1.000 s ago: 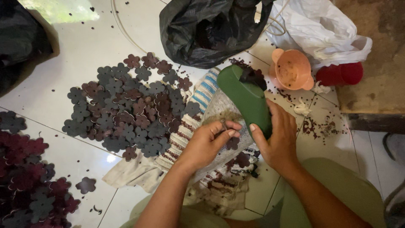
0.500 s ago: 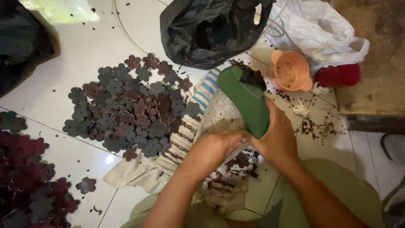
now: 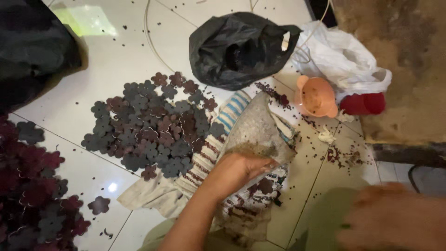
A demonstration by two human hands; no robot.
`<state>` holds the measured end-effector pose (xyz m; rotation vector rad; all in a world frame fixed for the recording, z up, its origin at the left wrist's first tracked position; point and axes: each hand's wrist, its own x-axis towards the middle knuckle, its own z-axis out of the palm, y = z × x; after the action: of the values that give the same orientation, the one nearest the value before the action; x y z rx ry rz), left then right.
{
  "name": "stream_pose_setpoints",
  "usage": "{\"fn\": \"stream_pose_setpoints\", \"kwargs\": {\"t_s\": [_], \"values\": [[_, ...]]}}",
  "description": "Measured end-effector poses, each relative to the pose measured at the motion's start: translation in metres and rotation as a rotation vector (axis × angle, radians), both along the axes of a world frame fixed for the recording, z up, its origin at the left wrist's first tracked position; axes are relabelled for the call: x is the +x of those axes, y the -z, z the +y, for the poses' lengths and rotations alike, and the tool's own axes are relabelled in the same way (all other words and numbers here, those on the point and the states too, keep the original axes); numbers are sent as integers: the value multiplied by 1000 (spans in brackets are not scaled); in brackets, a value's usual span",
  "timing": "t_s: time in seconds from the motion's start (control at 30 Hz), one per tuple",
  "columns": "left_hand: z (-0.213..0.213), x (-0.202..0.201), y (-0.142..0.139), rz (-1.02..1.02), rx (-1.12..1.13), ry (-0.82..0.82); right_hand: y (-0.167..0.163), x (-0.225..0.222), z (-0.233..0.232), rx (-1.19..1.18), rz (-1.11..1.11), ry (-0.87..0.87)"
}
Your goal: The person sits on the floor and sands the edges of small flower-shaped cut pieces one at a time using a green handheld electric sander, holding each piece against the sanding pad and setting it onto a growing pile of finished pieces.
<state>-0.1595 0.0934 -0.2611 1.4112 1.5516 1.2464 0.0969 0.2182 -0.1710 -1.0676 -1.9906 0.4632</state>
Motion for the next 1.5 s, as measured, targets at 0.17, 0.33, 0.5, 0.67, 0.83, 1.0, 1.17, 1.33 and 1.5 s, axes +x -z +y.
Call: {"fn": "stream_pose_setpoints", "kwargs": {"t_s": [0.17,0.33,0.5,0.67,0.83,1.0,1.17,1.33,1.5], "values": [[1,-3,12,130,-56,-26,48,23,-31,-566,-759,-114],[2,-5,16,115,96,-29,47,43,-6,-650,-703,-113],[2,-7,9,81,-38,20,0,19,33,-235,9,61],[3,-10,4,46,-51,16,2,-9,1,-48,-5,-6],[4,-10,6,181,-42,13,41,12,-19,-504,-710,-154],[6,-10,8,81,120,-5,44,31,-5,-623,-716,-104],[6,-11,8,67,-51,31,4,13,27,-187,12,80],[6,-12,11,99,32,15,10,-2,3,-10,-26,-5],[3,-13,10,44,46,-31,49,18,-19,-389,-754,-131]]}}
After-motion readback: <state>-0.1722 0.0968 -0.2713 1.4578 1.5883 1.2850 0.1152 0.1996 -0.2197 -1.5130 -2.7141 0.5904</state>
